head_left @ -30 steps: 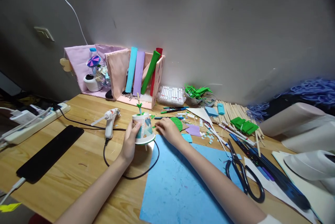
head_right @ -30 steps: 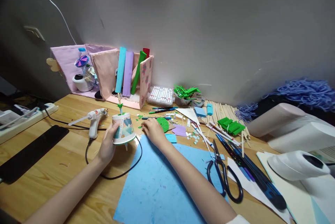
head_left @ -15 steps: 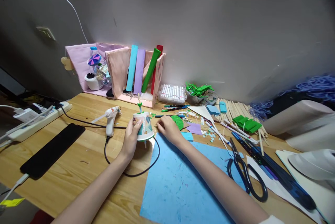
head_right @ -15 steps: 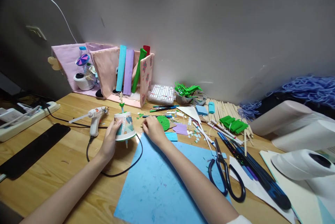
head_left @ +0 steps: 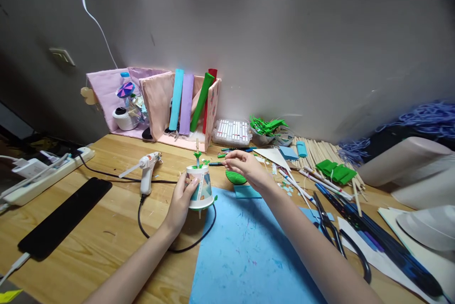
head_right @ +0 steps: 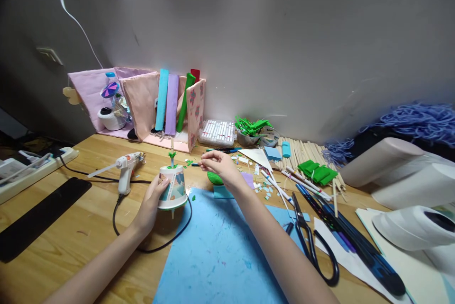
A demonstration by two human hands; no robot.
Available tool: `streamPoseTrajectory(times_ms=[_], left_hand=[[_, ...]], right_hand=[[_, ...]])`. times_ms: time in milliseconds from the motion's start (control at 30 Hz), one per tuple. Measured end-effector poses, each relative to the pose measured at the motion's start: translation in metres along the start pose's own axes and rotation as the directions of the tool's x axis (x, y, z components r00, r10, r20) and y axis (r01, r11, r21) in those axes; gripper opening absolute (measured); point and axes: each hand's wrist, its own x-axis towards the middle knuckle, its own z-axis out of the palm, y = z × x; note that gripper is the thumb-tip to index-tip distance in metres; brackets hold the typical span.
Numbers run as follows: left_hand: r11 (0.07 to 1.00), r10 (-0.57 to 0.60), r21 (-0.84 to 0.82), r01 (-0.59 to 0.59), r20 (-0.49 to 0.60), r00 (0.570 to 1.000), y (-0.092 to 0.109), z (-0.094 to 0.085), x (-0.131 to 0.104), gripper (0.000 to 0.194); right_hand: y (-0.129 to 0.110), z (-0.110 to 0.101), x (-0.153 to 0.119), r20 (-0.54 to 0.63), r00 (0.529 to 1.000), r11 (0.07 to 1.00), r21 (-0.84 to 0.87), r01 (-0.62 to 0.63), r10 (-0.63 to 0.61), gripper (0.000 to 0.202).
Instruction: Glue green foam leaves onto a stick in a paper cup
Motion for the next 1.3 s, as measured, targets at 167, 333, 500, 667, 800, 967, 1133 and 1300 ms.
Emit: streamPoseTrajectory(times_ms=[167, 333, 500, 667, 800, 967, 1133, 1300], left_hand=[[0.989, 0.021, -0.147, -0.035, -0.097, 0.995, 0.004, -0.008, 0.009, 0.040], [0.973, -0.029, -0.232, -0.008, -0.155, 0.988, 0.003, -0.011, 0.014, 0.037], [0.985, -0.017, -0.175, 0.002, -0.088, 0.996, 0.001, -0.006, 0.009, 0.034], [0.989, 0.017, -0.146, -0.024, -0.052, 0.999, 0.001, -0.005, 0.008, 0.032], [0.990, 0.013, -0.142, -0.020, -0.052, 0.999, 0.001, -0.005, 0.009, 0.030], [0.990, -0.001, -0.138, -0.008, -0.065, 0.998, 0.001, -0.004, 0.008, 0.032], [0.990, 0.001, -0.139, -0.007, -0.045, 0.999, 0.002, -0.003, 0.007, 0.033], [0.991, -0.017, -0.131, 0.017, -0.002, 1.000, 0.004, -0.002, 0.002, 0.033]], right_hand=[[0.010, -0.001, 0.001, 0.168, 0.986, 0.873, -0.478, 0.095, -0.015, 0.017], [0.024, 0.002, -0.004, 0.395, 0.910, 0.762, -0.627, 0.164, 0.130, 0.009], [0.024, 0.004, -0.007, 0.511, 0.843, 0.682, -0.678, 0.275, 0.168, 0.007], [0.021, 0.006, -0.008, 0.565, 0.807, 0.639, -0.688, 0.345, 0.172, 0.010], [0.020, 0.007, -0.011, 0.568, 0.806, 0.635, -0.686, 0.355, 0.164, 0.011], [0.014, 0.003, -0.011, 0.563, 0.817, 0.696, -0.636, 0.333, 0.125, 0.013], [0.000, -0.004, -0.008, 0.488, 0.871, 0.817, -0.522, 0.246, 0.050, 0.006], [-0.016, -0.009, -0.010, 0.292, 0.954, 0.985, -0.137, 0.107, -0.063, 0.024]])
